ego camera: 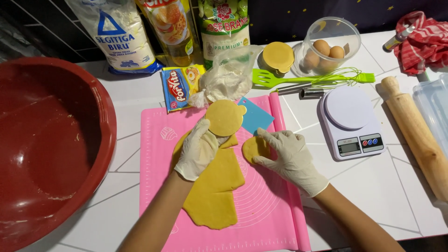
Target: Shaping and cutting small portions of yellow dough on a silicone mat using hands and a plastic scraper.
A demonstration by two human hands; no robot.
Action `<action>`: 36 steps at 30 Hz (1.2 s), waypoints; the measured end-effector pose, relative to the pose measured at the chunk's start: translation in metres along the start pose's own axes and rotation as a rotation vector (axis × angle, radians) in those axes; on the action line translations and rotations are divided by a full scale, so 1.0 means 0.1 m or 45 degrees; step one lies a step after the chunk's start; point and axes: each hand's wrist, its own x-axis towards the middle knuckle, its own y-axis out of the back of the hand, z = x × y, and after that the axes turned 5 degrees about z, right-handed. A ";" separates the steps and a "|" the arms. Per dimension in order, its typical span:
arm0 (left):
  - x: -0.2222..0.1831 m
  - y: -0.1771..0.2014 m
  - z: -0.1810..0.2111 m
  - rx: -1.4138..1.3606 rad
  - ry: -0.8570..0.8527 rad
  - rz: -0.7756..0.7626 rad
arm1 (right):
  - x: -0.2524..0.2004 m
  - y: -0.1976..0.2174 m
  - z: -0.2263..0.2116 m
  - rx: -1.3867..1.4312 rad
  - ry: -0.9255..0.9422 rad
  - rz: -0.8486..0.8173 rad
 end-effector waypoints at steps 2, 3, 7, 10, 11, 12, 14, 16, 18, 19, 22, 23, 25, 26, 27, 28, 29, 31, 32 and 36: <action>0.02 0.00 0.02 -0.010 0.008 -0.003 | 0.15 0.19 -0.15 -0.043 -0.177 -0.222; 0.03 0.01 0.03 -0.020 0.016 -0.006 | 0.23 0.28 -0.23 -0.086 -0.356 -0.442; -0.04 -0.05 0.05 -0.101 0.065 -0.025 | 0.30 0.39 -0.32 -0.161 -0.362 -0.538; 0.14 0.10 -0.04 0.002 0.000 0.013 | 0.31 0.46 -0.35 -0.026 -0.367 -0.505; 0.26 0.17 -0.09 -0.048 0.029 0.015 | 0.32 0.58 -0.43 0.179 -0.563 -0.571; 0.37 0.24 -0.15 -0.096 0.060 0.018 | 0.33 0.71 -0.51 0.386 -0.759 -0.634; 0.04 0.06 -0.10 -0.035 0.046 0.025 | 0.41 0.71 -0.53 0.506 -0.803 -0.592; 0.17 0.16 -0.19 0.028 0.032 0.030 | 0.49 0.79 -0.57 0.627 -0.846 -0.547; 0.77 0.56 -0.41 0.175 0.089 -0.062 | 0.59 0.94 -0.65 1.179 -0.934 -0.350; 0.63 0.48 -0.39 0.173 0.088 -0.061 | 0.62 0.90 -0.64 1.178 -0.932 -0.352; 0.24 0.20 -0.33 0.203 0.119 -0.077 | 0.70 0.82 -0.63 1.410 -0.925 -0.205; 0.11 0.11 -0.30 0.226 0.139 -0.084 | 0.74 0.78 -0.65 1.405 -0.925 -0.158; 0.08 0.10 -0.28 0.247 0.155 -0.085 | 0.77 0.69 -0.70 1.404 -0.921 -0.117; 0.19 0.16 -0.31 0.312 0.150 -0.110 | 0.76 0.64 -0.71 1.316 -0.869 -0.107; 0.29 0.22 -0.34 0.377 0.145 -0.135 | 0.76 0.60 -0.71 1.228 -0.817 -0.098; 0.24 0.18 -0.30 0.373 0.144 -0.134 | 0.73 0.60 -0.70 1.227 -0.816 -0.101; 0.19 0.15 -0.27 0.404 0.127 -0.176 | 0.71 0.59 -0.70 1.370 -0.731 0.052; 0.13 0.12 -0.21 0.435 0.109 -0.216 | 0.68 0.52 -0.60 1.510 -0.642 0.207; 0.12 0.12 -0.18 0.457 0.125 -0.191 | 0.68 0.45 -0.49 1.057 -0.022 0.433; 0.00 -0.01 -0.13 0.436 0.079 -0.261 | 0.63 0.30 -0.44 0.376 0.869 0.665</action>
